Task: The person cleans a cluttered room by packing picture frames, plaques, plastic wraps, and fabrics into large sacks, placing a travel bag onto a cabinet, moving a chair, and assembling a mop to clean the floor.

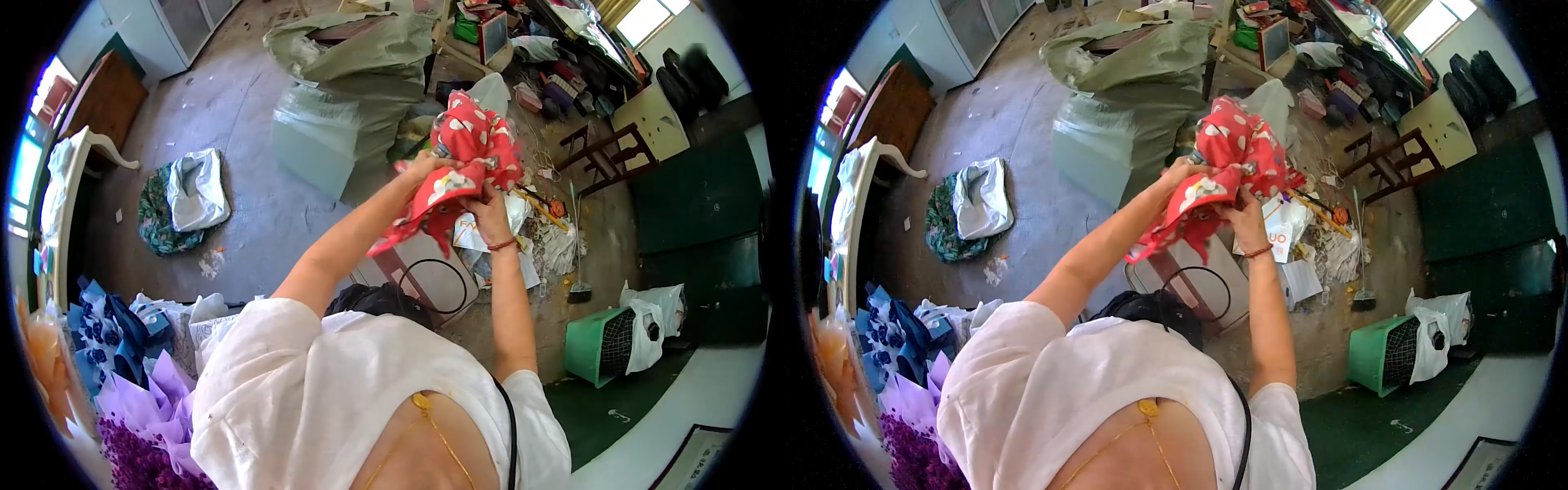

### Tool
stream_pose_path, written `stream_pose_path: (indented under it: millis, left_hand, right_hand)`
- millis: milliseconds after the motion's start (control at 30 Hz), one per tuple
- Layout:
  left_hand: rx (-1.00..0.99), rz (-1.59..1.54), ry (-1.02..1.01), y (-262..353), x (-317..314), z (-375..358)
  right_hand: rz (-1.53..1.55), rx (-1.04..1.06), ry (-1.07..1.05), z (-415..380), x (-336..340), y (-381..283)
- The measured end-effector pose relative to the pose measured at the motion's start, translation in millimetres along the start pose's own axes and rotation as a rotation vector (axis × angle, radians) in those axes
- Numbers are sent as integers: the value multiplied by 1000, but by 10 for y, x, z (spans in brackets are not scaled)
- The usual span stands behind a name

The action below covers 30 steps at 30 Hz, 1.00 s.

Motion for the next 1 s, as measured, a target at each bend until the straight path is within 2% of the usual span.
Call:
stream_pose_path:
  millis: [33,67,100,133,200,233,267,333,367,433,533,567,600,667,700,733,800,900,933,1000]
  left_hand:
    - [-102,130,-36,-61,53,73]
    - [-203,261,-69,-131,105,132]
    - [-305,455,-11,172,-17,-71]
    - [-301,464,-7,162,42,-73]
    - [-354,1147,-135,158,128,-67]
    - [-365,1333,-176,166,125,-121]
    - [-363,1347,-173,186,128,-177]
    - [-481,1425,-308,220,88,-308]
    - [-569,1437,-347,201,81,-357]
    - [-557,1505,-429,302,-44,-501]
    - [-600,1595,-556,313,-98,-646]
    - [-742,1588,-555,389,-142,-706]
    - [-881,1576,-552,443,-194,-740]
    - [-920,1538,-484,520,-229,-710]
    - [-965,1487,-431,579,-222,-687]
    - [-1007,1439,-379,628,-197,-649]
    - [-1006,1374,-327,634,-134,-529]
    - [-1026,1202,-67,652,40,-361]
    - [-1018,1203,-79,658,78,-288]
    - [-809,985,-72,715,265,-128]
  right_hand:
    - [-23,-100,39,-69,0,-87]
    - [-16,-99,38,-65,146,-74]
    - [-243,-200,79,-62,378,-23]
    - [-472,-300,117,-86,444,-68]
    - [-320,11,367,-71,666,-306]
    - [-297,160,504,37,784,-372]
    - [-285,164,497,160,877,-420]
    - [-516,370,581,309,917,-640]
    - [-507,372,583,412,942,-680]
    - [-892,460,661,588,957,-760]
    - [-908,418,805,924,1241,-485]
    - [-582,238,596,1195,1533,-145]
    - [-579,233,595,1270,1685,120]
    - [-240,-80,251,1423,1809,580]
    - [96,-280,26,1471,1771,820]
    - [288,-392,-76,1425,1592,930]
    - [521,-444,-115,1399,1245,1063]
    - [711,-405,-40,1461,780,1045]
    - [743,-390,-4,1507,696,1026]
    - [773,-348,75,1642,591,912]
Point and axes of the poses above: each hand's wrist, its own z-axis towards the middle knuckle, its own x-axis out of the back of the hand, y = z × x, the point moved 2 cm from there along z, towards the middle knuckle, and after that the axes turned 14 degrees about -x, right-handed, at the moved point
